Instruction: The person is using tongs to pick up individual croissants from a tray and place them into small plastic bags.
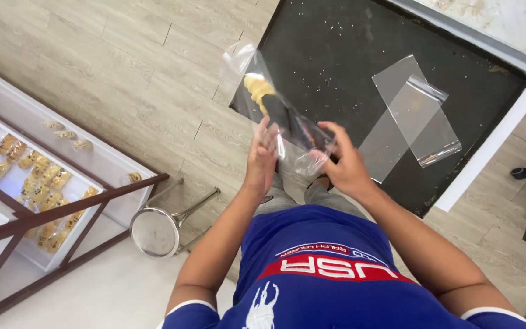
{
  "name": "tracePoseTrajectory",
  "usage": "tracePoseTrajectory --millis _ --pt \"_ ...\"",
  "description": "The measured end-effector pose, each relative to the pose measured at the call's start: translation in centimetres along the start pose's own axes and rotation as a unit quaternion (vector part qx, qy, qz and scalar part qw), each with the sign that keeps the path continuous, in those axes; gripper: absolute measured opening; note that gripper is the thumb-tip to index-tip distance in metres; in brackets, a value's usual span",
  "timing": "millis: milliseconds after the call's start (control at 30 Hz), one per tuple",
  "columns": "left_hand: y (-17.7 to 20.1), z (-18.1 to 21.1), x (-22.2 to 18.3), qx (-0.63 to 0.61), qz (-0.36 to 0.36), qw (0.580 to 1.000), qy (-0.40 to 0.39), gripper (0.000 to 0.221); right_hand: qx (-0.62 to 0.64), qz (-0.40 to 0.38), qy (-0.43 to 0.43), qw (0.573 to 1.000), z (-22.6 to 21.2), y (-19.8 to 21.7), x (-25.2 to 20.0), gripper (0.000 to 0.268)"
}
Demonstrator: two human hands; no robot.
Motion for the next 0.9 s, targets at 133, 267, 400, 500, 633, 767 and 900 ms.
tracePoseTrajectory --millis 133,267,400,500,633,767,900 --pt "-2.2 5.0 5.4 -0.305 -0.013 0.948 0.092 0.108 0.100 -0.099 -0.033 0.989 0.4 -6.1 -1.1 0.056" --pt "-1.0 6.4 7.0 -0.305 -0.070 0.948 0.062 0.107 0.142 -0.110 -0.026 0.983 -1.8 -9.4 0.1 0.056" --pt "1.2 3.9 8.7 -0.302 -0.166 0.931 0.117 0.092 0.246 -0.099 -0.037 0.964 -3.7 -13.0 1.9 0.050" --pt "6.0 5.1 13.5 -0.313 -0.098 0.936 0.132 0.080 0.231 -0.096 -0.060 0.966 -5.2 -16.0 2.4 0.053" --pt "10.1 6.1 16.6 -0.276 -0.034 0.949 0.149 0.071 0.221 -0.089 -0.134 0.962 -5.5 -19.6 2.0 0.060" --pt "9.1 5.0 17.2 -0.277 -0.078 0.933 0.217 0.065 0.271 -0.046 -0.147 0.950 -5.9 -21.4 2.6 0.057" --pt "8.9 5.6 19.3 -0.282 -0.064 0.924 0.251 0.071 0.251 0.001 -0.176 0.952 -5.3 -20.7 2.5 0.059"
Point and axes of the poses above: each hand's wrist, its own x-axis towards the middle knuckle, its own y-axis out of the back of the hand, z = x × y, the point moved 7 cm from there along x, towards the middle knuckle, and after that the axes turned 14 degrees about z, right-handed, at the moved point
